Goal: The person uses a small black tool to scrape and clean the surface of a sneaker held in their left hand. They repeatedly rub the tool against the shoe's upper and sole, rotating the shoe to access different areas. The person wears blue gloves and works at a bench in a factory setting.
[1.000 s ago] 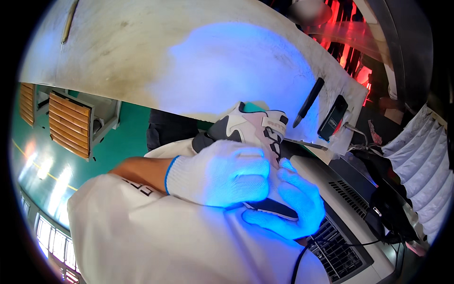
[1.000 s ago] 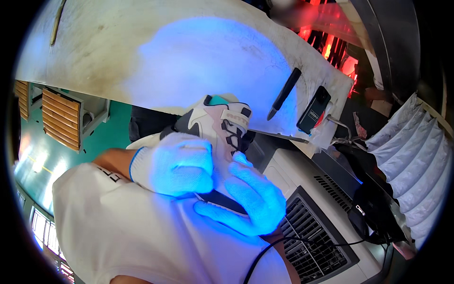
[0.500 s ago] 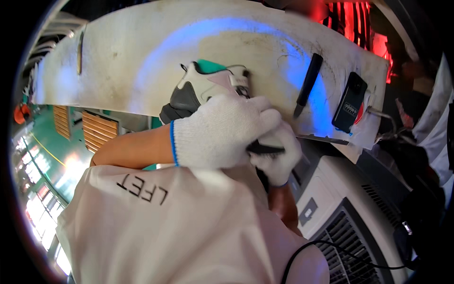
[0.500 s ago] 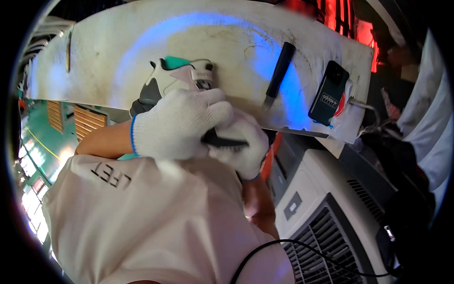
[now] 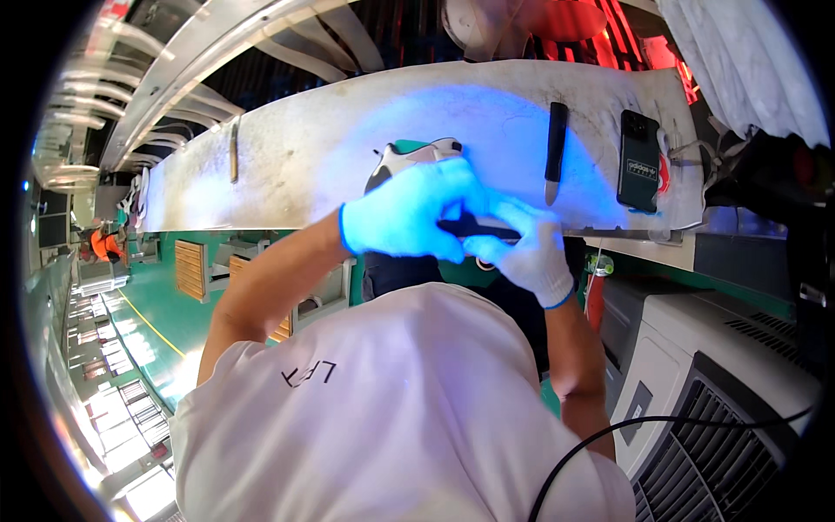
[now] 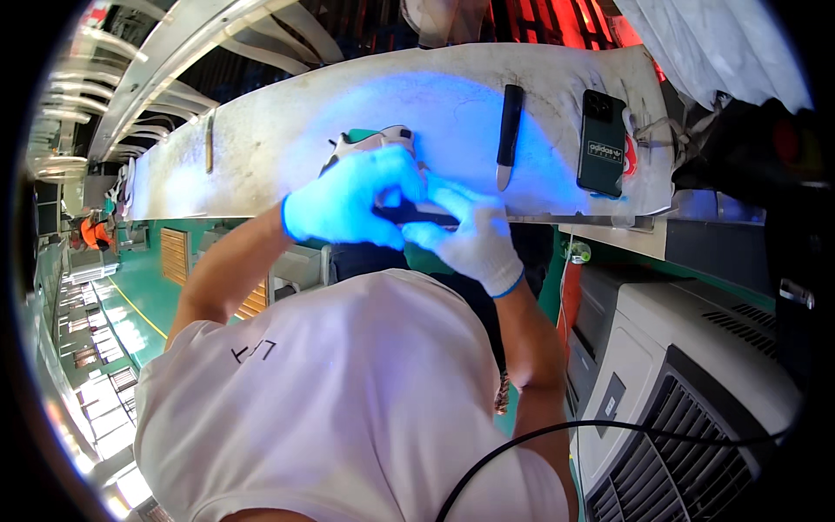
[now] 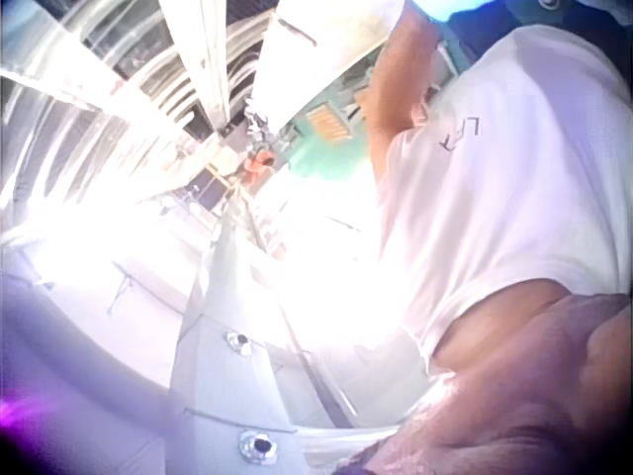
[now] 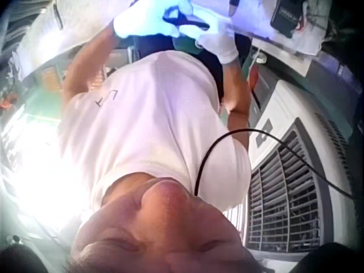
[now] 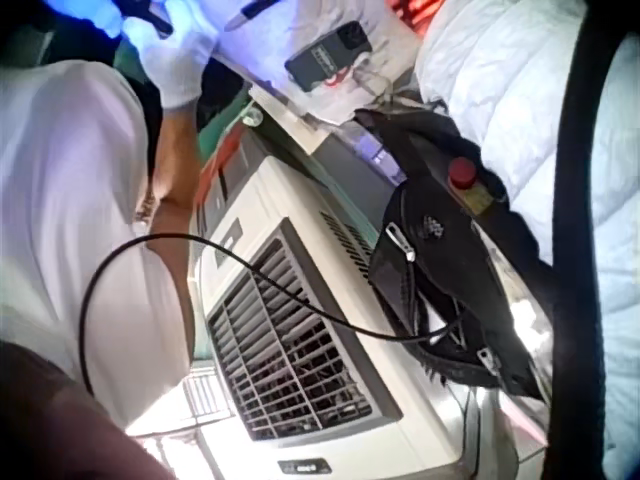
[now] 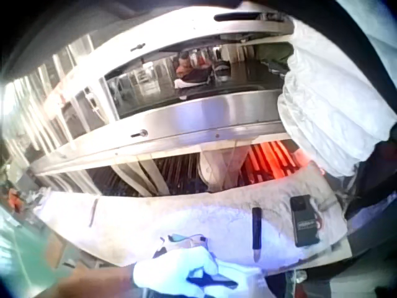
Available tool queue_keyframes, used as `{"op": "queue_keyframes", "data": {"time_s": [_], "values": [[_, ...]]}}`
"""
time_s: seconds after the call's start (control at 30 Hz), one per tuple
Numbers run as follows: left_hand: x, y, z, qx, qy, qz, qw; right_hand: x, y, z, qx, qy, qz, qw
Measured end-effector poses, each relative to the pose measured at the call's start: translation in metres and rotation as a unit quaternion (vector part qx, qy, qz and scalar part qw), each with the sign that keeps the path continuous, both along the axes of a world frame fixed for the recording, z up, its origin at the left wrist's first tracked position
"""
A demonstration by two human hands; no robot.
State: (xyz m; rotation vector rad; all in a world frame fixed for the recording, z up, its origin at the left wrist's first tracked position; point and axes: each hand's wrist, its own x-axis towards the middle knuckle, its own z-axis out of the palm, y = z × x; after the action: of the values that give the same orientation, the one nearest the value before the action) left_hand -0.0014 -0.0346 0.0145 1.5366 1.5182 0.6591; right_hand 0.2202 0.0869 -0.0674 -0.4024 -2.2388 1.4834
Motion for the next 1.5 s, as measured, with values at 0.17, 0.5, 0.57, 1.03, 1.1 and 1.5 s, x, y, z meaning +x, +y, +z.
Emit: {"op": "queue_keyframes", "data": {"time_s": [0.17,0.5,0.57,1.03,1.1,1.5], "values": [[-0.009,-0.060,0.009,0.185,0.245,0.118,0.944,0.004,-0.006,-0.009,-0.013,0.018,-0.032,0.999],[0.025,-0.060,-0.022,0.094,0.382,0.124,0.911,0.002,-0.007,-0.002,0.029,-0.004,-0.010,1.000],[0.028,-0.055,-0.027,0.138,0.388,0.099,0.906,0.002,-0.004,0.000,0.064,-0.007,0.007,0.998],[0.008,-0.034,-0.014,0.066,0.239,0.109,0.963,-0.025,-0.015,0.018,0.248,-0.033,0.010,0.968],[0.005,-0.029,-0.010,0.040,0.214,0.118,0.969,-0.025,-0.011,0.020,0.258,-0.032,0.009,0.965],[-0.021,-0.001,-0.006,-0.019,0.182,0.013,0.983,-0.046,0.000,0.058,0.044,-0.214,0.044,0.975]]}}
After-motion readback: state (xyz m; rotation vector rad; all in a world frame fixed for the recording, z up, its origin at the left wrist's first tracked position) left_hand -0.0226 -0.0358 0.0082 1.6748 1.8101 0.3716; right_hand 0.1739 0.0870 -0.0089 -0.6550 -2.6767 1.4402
